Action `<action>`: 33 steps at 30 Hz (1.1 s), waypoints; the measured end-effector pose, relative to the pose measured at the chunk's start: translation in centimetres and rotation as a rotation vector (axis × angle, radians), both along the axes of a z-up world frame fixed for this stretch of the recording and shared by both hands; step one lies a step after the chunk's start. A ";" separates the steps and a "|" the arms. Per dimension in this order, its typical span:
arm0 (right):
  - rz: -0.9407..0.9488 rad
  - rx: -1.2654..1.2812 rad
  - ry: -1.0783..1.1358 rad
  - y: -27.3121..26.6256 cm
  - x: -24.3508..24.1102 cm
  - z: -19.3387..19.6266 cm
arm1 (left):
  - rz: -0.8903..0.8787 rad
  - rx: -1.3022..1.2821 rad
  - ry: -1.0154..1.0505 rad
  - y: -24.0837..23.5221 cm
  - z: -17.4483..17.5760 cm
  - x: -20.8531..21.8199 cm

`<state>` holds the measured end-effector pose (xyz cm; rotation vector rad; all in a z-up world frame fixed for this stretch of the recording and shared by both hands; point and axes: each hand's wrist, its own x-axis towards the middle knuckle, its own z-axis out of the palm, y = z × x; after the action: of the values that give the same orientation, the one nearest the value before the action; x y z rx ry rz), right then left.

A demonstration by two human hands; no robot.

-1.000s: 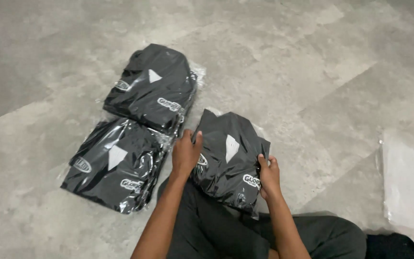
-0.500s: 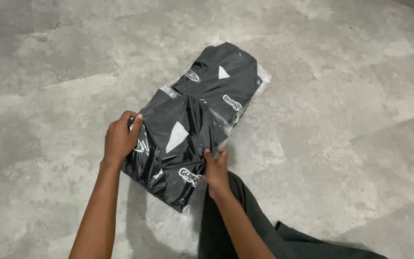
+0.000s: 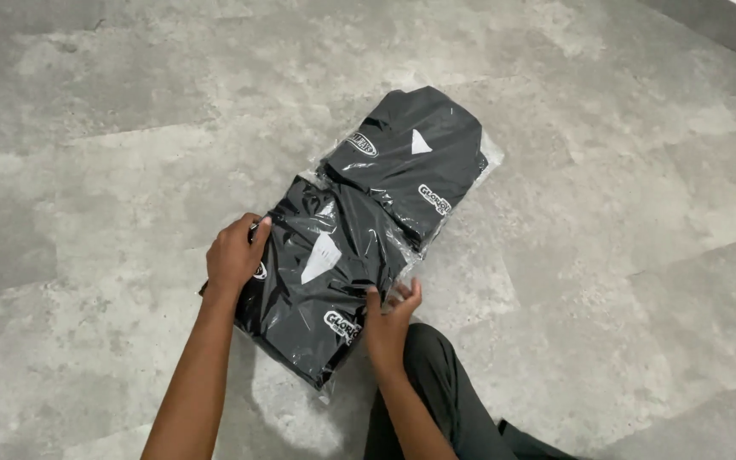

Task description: The person sits on the floor and repeatedly folds black shirts, places them into clear plastic bags, and stacks the packaged items. The person handles shirts and plastic bags by hand throughout the process.

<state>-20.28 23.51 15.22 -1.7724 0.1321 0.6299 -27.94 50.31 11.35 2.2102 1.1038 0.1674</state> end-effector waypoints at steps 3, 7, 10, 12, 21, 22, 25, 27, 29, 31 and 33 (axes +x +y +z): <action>0.078 -0.047 -0.459 0.1 -0.9 -0.1 | -0.028 0.239 -0.048 -0.8 0.2 0.0; 0.463 -0.142 -0.805 2.7 -1.8 2.0 | -0.198 0.343 -0.114 -3.1 4.2 1.7; 0.572 -0.345 -0.878 4.8 -1.6 0.6 | -0.383 0.305 -0.068 -3.9 4.2 3.3; 0.595 -0.484 -0.897 5.7 -0.8 -1.0 | -0.434 0.281 -0.027 -3.8 2.9 4.4; 0.582 -0.692 -0.992 6.2 0.2 -4.8 | -0.473 0.343 0.073 -3.2 -0.6 5.7; 0.585 -0.710 -0.992 6.3 0.4 -5.0 | -0.475 0.324 0.046 -3.0 -0.6 5.7; 0.599 -0.725 -0.987 6.6 0.7 -5.5 | -0.473 0.324 0.040 -2.8 -1.3 6.0; 0.607 -0.724 -0.973 6.6 0.6 -5.9 | -0.476 0.341 0.064 -2.8 -1.7 6.0; 0.603 -0.741 -0.985 6.6 0.7 -6.5 | -0.467 0.321 0.040 -2.8 -1.9 6.1; 0.599 -0.751 -0.993 6.6 0.8 -6.7 | -0.468 0.335 0.040 -2.8 -2.2 6.2; 0.599 -0.757 -0.999 6.5 0.7 -6.8 | -0.466 0.349 0.045 -3.0 -2.2 6.0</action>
<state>-19.60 29.99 8.43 -2.6885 -0.9910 -0.0005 -21.95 47.35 9.13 2.7297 0.5836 0.1135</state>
